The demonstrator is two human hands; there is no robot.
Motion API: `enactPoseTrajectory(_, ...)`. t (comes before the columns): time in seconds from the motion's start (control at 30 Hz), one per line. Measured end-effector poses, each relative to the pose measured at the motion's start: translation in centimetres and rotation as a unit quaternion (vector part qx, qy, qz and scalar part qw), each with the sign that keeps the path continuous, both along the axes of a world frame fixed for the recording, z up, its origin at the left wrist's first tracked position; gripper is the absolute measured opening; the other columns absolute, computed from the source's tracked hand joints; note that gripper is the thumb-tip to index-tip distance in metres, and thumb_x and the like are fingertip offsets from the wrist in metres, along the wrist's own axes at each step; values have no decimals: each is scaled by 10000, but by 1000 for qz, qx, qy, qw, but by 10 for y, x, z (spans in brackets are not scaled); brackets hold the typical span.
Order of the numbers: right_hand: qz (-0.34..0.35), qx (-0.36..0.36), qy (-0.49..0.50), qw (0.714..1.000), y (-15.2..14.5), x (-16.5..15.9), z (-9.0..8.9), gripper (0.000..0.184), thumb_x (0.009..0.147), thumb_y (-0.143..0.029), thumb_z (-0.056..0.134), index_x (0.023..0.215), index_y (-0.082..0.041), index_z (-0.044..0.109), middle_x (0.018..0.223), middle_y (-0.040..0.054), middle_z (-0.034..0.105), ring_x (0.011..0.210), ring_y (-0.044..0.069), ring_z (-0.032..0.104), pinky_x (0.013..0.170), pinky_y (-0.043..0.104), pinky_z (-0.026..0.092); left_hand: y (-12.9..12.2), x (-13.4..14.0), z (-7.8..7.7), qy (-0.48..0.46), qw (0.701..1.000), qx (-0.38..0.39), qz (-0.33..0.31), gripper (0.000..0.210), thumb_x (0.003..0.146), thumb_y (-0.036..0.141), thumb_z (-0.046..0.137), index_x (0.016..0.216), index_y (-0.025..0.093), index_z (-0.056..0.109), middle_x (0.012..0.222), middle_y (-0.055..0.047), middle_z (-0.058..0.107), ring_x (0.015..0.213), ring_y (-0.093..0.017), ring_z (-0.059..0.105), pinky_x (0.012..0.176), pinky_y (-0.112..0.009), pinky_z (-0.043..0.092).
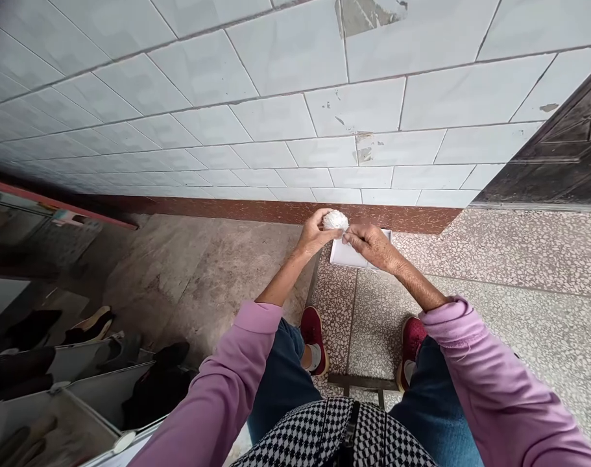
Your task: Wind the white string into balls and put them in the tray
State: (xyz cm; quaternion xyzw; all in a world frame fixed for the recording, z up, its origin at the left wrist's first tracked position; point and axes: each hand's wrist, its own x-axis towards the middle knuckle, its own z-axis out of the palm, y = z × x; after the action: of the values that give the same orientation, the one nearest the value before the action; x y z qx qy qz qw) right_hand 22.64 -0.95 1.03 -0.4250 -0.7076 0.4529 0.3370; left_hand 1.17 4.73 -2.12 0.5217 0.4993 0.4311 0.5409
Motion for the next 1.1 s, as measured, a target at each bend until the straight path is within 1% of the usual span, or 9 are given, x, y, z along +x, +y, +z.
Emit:
enactPoseTrajectory(0.1,-68,39,3,997,10,18,1,500,1051,-663,616,864,-208,712,667,-21,521,635,155,458,645,318,369,-9,4,3,38,993,-20,-110,641,532,263,990,1140,198,796,1076,-49,791,980,-223,687,911,-344,516)
enactPoseTrajectory(0.2,-116,46,-10,992,19,31,-6,563,1017,-728,620,802,-213,688,675,-1,556,663,167,477,656,325,376,-18,6,7,-6,978,-53,-201,623,619,326,991,1206,213,815,1105,-62,795,992,-220,697,916,-345,525)
enactPoseTrajectory(0.37,-114,36,-25,993,23,30,-21,510,1027,-668,590,765,-230,606,668,-12,541,655,161,463,662,322,378,-23,9,11,-152,956,-105,-226,657,579,340,1030,1185,216,807,1107,-70,798,991,-220,720,910,-348,565)
enactPoseTrajectory(0.5,-90,38,-57,994,24,22,-28,366,1019,-477,578,737,-249,533,669,-3,565,665,172,491,671,325,378,-24,10,13,-214,947,-122,-205,681,558,346,1079,1161,210,791,1097,-68,798,1002,-218,740,958,-374,584)
enactPoseTrajectory(0.6,-79,30,-102,991,25,20,-32,228,943,-301,574,724,-246,539,685,23,628,669,189,530,675,335,372,-24,11,12,-230,946,-134,-186,718,566,373,1098,1192,211,786,1153,-92,808,1077,-257,766,1019,-422,586)
enactPoseTrajectory(0.7,-73,12,-147,986,25,18,-37,201,864,-216,579,675,-247,519,640,31,605,631,195,517,669,347,352,-22,13,7,-232,949,-140,-162,760,570,411,1104,1226,223,770,1190,-89,808,1137,-281,773,1064,-456,577)
enactPoseTrajectory(0.8,-73,1,-180,981,23,13,-39,267,878,-216,590,632,-252,491,600,28,545,589,188,471,667,361,329,-19,15,1,-227,960,-112,-121,808,555,426,1102,1259,242,752,1201,-57,804,1187,-267,761,1104,-440,562)
enactPoseTrajectory(0.97,-27,-5,-166,986,12,1,-37,275,1005,-281,581,744,-230,651,708,60,658,647,204,553,709,365,387,-14,17,-6,-196,976,-72,-55,783,570,469,1067,1238,245,724,1190,-39,799,1176,-251,740,1062,-395,566)
enactPoseTrajectory(1.1,29,-4,-119,992,0,-3,-25,267,1027,-292,607,780,-226,684,678,26,639,618,181,533,687,345,392,-10,15,-9,-129,991,-38,-16,773,517,402,1071,1174,226,704,1121,-31,795,1083,-226,729,1006,-360,564)
